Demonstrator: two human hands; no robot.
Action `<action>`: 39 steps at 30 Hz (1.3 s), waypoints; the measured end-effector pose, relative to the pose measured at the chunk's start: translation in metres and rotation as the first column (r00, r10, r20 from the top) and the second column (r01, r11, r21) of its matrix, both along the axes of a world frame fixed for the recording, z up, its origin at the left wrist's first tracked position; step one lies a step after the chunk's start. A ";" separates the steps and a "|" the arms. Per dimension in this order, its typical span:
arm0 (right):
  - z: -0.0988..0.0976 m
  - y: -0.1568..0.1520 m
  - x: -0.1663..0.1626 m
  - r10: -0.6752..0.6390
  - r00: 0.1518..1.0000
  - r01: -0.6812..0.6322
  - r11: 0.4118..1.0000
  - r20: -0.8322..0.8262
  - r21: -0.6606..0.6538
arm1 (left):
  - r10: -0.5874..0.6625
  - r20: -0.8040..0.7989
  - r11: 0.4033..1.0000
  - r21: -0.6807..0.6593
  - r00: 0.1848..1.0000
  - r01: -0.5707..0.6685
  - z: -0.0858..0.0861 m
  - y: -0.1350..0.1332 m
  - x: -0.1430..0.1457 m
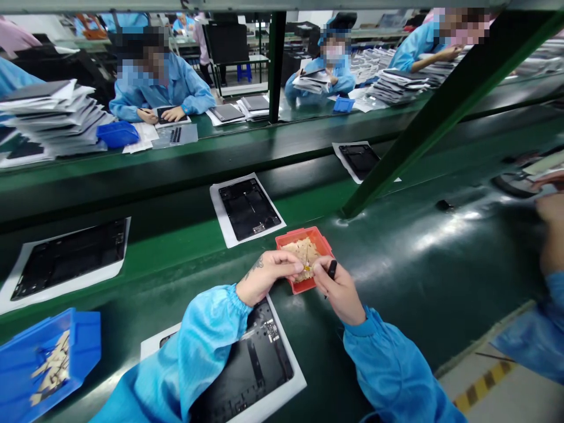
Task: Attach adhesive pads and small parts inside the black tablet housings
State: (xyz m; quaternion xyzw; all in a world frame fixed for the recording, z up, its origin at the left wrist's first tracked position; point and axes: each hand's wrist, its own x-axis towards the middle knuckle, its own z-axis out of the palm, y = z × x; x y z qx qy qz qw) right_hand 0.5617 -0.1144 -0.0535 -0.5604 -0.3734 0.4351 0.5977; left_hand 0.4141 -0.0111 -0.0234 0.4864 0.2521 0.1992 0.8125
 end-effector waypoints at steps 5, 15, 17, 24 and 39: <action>0.003 0.003 0.001 -0.209 0.919 0.186 0.977 0.335 0.100 | 0.108 -0.040 0.969 0.226 0.993 -0.096 -0.004 0.000 -0.001; 0.002 0.003 0.000 -0.136 0.873 0.092 0.989 0.468 0.115 | 0.119 -0.033 0.861 0.501 0.992 -0.087 -0.007 -0.001 -0.001; 0.003 0.003 0.001 -0.108 0.887 0.072 0.993 0.449 0.098 | 0.114 -0.049 0.855 0.514 0.992 -0.073 -0.007 -0.001 -0.002; 0.006 0.004 0.001 -0.049 0.896 0.027 0.998 0.441 0.056 | 0.058 -0.081 0.885 0.466 0.995 -0.014 -0.011 0.001 -0.007; -0.002 0.002 0.003 -0.283 0.673 0.242 0.957 0.683 0.159 | 0.259 -0.068 0.966 0.033 0.963 -0.257 -0.005 -0.005 -0.023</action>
